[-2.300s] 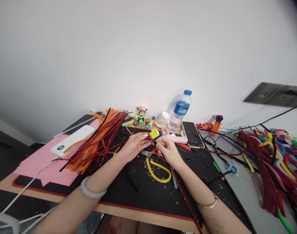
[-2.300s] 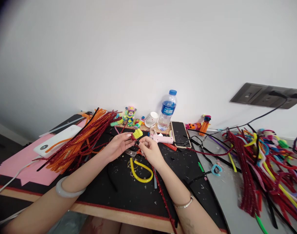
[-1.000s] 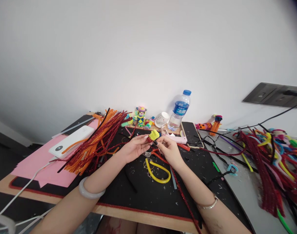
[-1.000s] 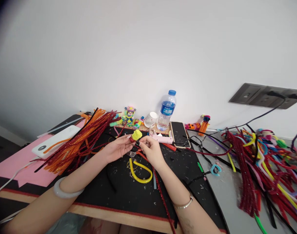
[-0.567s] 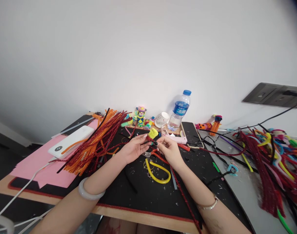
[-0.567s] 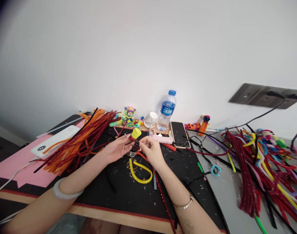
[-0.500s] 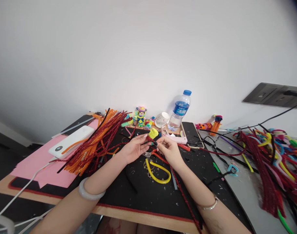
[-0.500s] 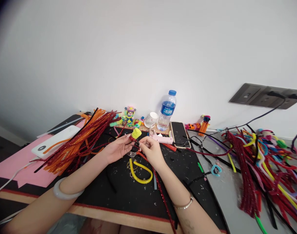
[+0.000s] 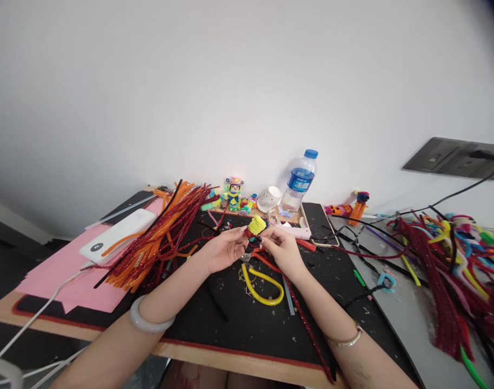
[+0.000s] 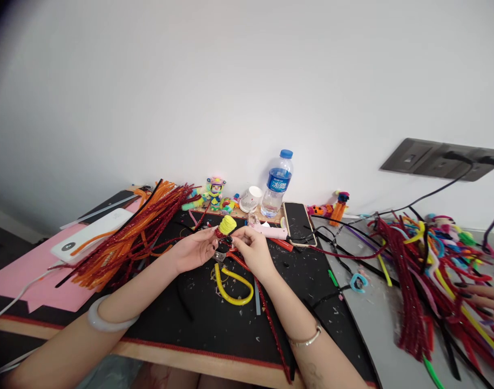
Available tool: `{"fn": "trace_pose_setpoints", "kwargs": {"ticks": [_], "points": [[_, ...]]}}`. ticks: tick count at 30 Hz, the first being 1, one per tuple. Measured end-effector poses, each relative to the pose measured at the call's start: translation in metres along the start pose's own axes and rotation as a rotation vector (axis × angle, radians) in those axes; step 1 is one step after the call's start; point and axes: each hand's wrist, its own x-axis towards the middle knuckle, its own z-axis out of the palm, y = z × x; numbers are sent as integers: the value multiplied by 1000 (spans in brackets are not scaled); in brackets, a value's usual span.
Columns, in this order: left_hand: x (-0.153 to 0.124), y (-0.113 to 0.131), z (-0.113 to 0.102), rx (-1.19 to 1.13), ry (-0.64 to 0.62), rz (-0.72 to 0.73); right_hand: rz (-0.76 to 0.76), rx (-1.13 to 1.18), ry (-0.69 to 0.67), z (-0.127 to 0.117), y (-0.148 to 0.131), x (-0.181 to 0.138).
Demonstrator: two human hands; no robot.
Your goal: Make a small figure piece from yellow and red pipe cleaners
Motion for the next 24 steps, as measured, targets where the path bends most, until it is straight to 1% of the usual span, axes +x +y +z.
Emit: {"fn": "trace_pose_setpoints", "kwargs": {"ticks": [6,12,18,24], "points": [[0,2,-2,0,-32,-28,-40,-7,-13,-2,4,1],[0,1,-4,18,-52,-24,-31,-37,7,-1,5,1],[1,2,-3,22,-122,0,-45,-105,33,-2,8,0],[2,1,-4,15,-122,46,-80,-155,65,-2,8,-2]]}}
